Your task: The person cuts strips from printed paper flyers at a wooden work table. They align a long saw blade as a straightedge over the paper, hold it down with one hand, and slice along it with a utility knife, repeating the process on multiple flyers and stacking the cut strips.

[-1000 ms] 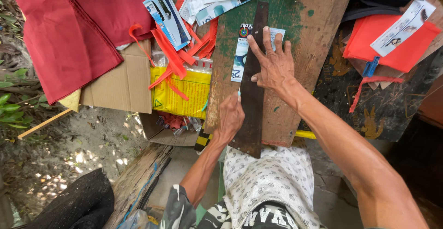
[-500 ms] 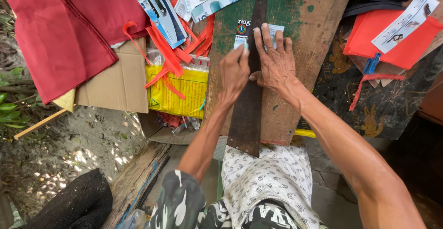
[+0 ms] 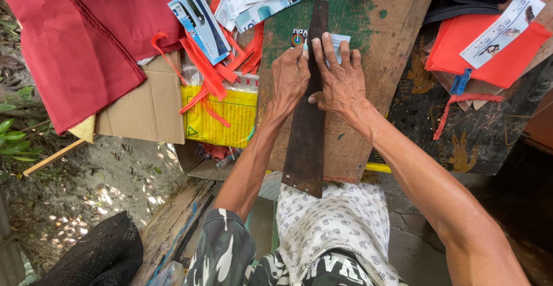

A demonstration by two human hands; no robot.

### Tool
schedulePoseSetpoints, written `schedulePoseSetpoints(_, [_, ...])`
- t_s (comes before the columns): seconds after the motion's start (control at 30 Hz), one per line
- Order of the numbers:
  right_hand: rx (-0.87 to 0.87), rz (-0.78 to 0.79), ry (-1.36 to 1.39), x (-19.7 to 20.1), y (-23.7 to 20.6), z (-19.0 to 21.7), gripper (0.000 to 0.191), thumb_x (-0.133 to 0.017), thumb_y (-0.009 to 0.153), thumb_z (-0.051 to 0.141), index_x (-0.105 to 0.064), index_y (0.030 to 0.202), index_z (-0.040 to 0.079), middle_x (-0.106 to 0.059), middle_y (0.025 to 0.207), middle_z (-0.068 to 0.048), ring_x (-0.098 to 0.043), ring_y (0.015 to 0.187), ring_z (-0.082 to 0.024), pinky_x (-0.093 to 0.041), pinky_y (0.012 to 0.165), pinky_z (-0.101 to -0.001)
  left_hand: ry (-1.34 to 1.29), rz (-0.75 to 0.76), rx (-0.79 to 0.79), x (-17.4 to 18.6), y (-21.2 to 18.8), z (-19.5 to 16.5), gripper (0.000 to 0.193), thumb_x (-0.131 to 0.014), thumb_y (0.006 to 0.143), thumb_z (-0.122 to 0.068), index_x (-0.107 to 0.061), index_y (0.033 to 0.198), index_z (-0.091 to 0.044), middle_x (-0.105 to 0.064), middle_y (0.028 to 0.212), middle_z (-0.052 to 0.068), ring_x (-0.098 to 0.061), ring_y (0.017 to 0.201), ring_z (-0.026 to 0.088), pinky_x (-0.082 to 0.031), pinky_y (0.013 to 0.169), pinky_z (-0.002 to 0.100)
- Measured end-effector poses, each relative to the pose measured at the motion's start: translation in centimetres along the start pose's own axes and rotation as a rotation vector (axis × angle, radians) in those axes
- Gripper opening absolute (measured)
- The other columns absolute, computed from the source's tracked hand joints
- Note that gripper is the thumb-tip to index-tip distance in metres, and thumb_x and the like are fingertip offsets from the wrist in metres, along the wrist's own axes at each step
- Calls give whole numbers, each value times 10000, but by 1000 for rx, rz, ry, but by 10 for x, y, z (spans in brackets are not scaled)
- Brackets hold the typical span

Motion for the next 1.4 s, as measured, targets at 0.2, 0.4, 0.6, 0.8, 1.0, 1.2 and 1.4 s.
schedulePoseSetpoints(0.2, [-21, 42, 10, -5, 1, -2, 1461, -932, 492, 568, -158, 1628, 72, -159, 1656, -173, -292, 1396, -468, -296, 1119, -622, 56, -20, -106, -2, 0, -10, 140, -537, 953, -60, -628, 907, 36, -636, 824, 250, -648, 782, 429, -489, 678, 499])
schedulePoseSetpoints(0.4, [-29, 61, 7, -8, 3, -2, 1456, -931, 509, 562, -143, 1633, 77, -150, 1666, -178, -275, 1413, -480, -298, 1131, -631, 59, -40, -56, -4, -2, -5, 161, -554, 956, -70, -601, 838, 28, -629, 787, 262, -641, 741, 448, -465, 632, 511])
schedulePoseSetpoints(0.6, [-54, 100, 19, -14, 4, -5, 1452, -928, 521, 555, -105, 1623, 91, -134, 1657, -172, -258, 1419, -483, -282, 1134, -640, 87, 33, 46, -8, -12, 7, 196, -547, 988, -81, -603, 830, 21, -597, 717, 248, -627, 658, 408, -462, 618, 493])
schedulePoseSetpoints(0.8, [-25, 38, 57, -8, 2, -2, 1451, -934, 532, 514, -99, 1634, 75, -155, 1665, -192, -265, 1419, -488, -285, 1131, -647, 84, 28, 47, 1, -56, 16, 174, -550, 975, -80, -592, 852, 35, -606, 736, 235, -626, 671, 400, -455, 605, 488])
schedulePoseSetpoints(1.0, [-16, 66, -11, -7, 8, 1, 1399, -940, 533, 500, -124, 1649, 283, -192, 1627, -224, -282, 1407, -493, -300, 1084, -676, 55, -9, 10, 3, -59, 16, 142, -533, 964, -58, -611, 880, 25, -611, 776, 255, -629, 738, 448, -461, 618, 497])
schedulePoseSetpoints(1.2, [-3, 20, 14, 5, 8, 5, 1421, -943, 504, 528, -148, 1652, 268, -234, 1635, -236, -307, 1391, -504, -330, 1085, -700, 105, 97, 144, 17, -118, 22, 165, -540, 982, -74, -611, 869, 24, -602, 788, 276, -616, 758, 479, -446, 633, 527])
schedulePoseSetpoints(1.4, [0, 37, 5, 2, 8, 5, 1414, -940, 516, 542, -165, 1665, 261, -232, 1638, -235, -299, 1407, -495, -327, 1099, -694, 81, 107, 207, 21, -155, 35, 187, -537, 1005, -99, -609, 889, 29, -590, 773, 256, -587, 724, 454, -438, 636, 499])
Point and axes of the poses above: each hand's wrist, its own y-axis towards the middle knuckle, its own x-axis out of the back of the hand, z = x × y, the point moved 10 cm from there along y, towards the middle knuckle
